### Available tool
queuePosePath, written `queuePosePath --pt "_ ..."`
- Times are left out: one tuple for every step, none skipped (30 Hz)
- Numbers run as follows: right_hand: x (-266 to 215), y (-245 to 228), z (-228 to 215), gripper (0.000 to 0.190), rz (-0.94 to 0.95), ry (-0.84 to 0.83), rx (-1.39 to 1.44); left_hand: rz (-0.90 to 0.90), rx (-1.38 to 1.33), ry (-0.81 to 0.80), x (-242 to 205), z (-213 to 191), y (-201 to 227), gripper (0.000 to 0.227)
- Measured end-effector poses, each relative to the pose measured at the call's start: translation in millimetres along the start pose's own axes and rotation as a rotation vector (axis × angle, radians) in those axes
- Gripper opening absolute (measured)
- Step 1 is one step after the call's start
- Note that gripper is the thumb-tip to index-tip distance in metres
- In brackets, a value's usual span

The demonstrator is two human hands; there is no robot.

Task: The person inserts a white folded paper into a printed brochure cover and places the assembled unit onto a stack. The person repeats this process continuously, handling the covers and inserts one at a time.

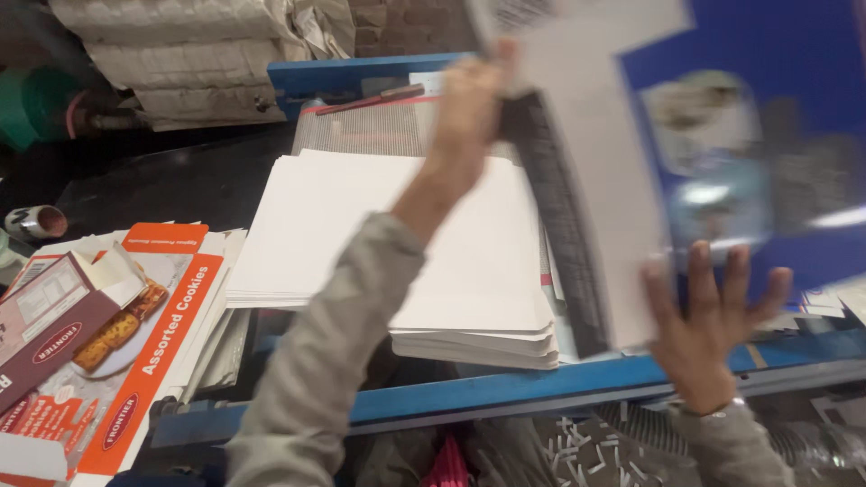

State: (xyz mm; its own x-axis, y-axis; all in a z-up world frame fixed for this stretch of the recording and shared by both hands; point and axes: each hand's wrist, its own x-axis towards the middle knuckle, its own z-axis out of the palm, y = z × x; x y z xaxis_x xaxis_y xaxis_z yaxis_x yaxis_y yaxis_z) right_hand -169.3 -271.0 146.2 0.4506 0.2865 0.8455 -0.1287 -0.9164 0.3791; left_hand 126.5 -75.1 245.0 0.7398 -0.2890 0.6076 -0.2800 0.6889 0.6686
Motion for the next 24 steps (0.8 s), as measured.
queuePosePath --pt "-1.8 11.9 -3.0 0.032 -0.037 0.027 -0.094 -0.409 0.044 0.058 8.8 25.2 -19.4 0.049" --pt "-2.7 17.6 -9.0 0.030 0.006 -0.016 -0.103 -0.613 0.073 0.060 13.6 44.5 -34.0 0.052" --pt "-4.6 25.9 -23.6 0.029 0.049 -0.059 -0.111 -0.779 0.102 0.027 6.5 63.2 -49.1 0.056" --pt "-6.3 31.2 -31.7 0.029 0.092 -0.103 -0.117 -0.719 0.188 -0.172 -7.0 75.6 -61.8 0.061" --pt "-8.2 36.3 -28.3 0.030 0.097 -0.143 -0.177 -0.587 0.291 -0.405 -24.0 82.6 -72.3 0.066" --pt "-14.3 45.1 -22.0 0.031 0.101 -0.185 -0.234 -0.483 0.386 -0.585 -41.9 78.4 -79.2 0.073" --pt "-25.4 55.5 -12.8 0.032 0.105 -0.226 -0.290 -0.543 0.524 -0.610 -61.7 68.0 -82.5 0.080" --pt "-41.0 65.0 -0.5 0.033 0.110 -0.268 -0.333 -0.618 0.676 -0.631 -84.2 52.3 -81.5 0.080" --pt "-59.6 74.9 14.2 0.034 0.115 -0.311 -0.376 -0.693 0.827 -0.648 -103.6 35.3 -78.6 0.080" --pt "-79.7 84.5 31.6 0.036 0.119 -0.354 -0.414 -0.696 0.885 -0.633 -120.2 16.0 -74.6 0.079" --pt "-98.3 93.6 51.9 0.035 0.144 -0.377 -0.344 -0.698 0.943 -0.617 -134.8 -4.8 -69.7 0.079" --pt "-114.5 101.5 71.9 0.034 0.169 -0.400 -0.275 -0.610 0.964 -0.559 -150.8 -29.6 -61.9 0.078" --pt "-129.4 107.0 85.9 0.040 0.188 -0.442 -0.182 -0.522 0.984 -0.500 -165.7 -54.1 -52.8 0.078" --pt "-141.1 109.0 95.8 0.047 0.212 -0.488 -0.089 -0.506 1.017 -0.462 -179.9 -76.7 -43.0 0.076" --pt "-148.2 108.0 102.7 0.060 0.230 -0.551 0.031 -0.490 1.050 -0.424 -192.9 -95.9 -33.5 0.075" --pt "-148.7 104.9 110.0 0.074 0.246 -0.609 0.153 -0.452 1.088 -0.431 -203.8 -112.0 -24.3 0.075" --pt "-145.2 100.9 113.3 0.076 0.233 -0.755 0.097 -0.413 1.127 -0.439 -213.9 -125.5 -15.5 0.076" --pt "-137.5 96.6 113.9 0.078 0.215 -0.900 0.037 -0.377 1.164 -0.441 -223.5 -133.6 -10.2 0.076" --pt "-126.7 90.1 113.1 0.082 0.197 -1.043 -0.028 -0.390 1.180 -0.438 -231.4 -137.5 -7.9 0.080" --pt "-115.0 80.3 109.4 0.087 0.180 -1.012 0.075 -0.403 1.195 -0.442 -238.2 -139.9 -6.5 0.083" --pt "-100.9 69.0 104.6 0.092 0.164 -0.980 0.179 -0.415 1.210 -0.447 -243.7 -141.5 -6.2 0.087" --pt "-85.5 59.5 95.0 0.098 0.150 -0.949 0.275 -0.348 1.278 -0.479 -247.6 -139.3 -10.0 0.090" --pt "-69.5 42.9 88.5 0.088 0.130 -0.886 0.480 -0.280 1.344 -0.510 -250.2 -135.6 -15.4 0.093" --pt "-55.5 17.4 84.3 0.079 0.115 -0.815 0.677 -0.208 1.405 -0.547 -252.3 -131.2 -21.0 0.096"
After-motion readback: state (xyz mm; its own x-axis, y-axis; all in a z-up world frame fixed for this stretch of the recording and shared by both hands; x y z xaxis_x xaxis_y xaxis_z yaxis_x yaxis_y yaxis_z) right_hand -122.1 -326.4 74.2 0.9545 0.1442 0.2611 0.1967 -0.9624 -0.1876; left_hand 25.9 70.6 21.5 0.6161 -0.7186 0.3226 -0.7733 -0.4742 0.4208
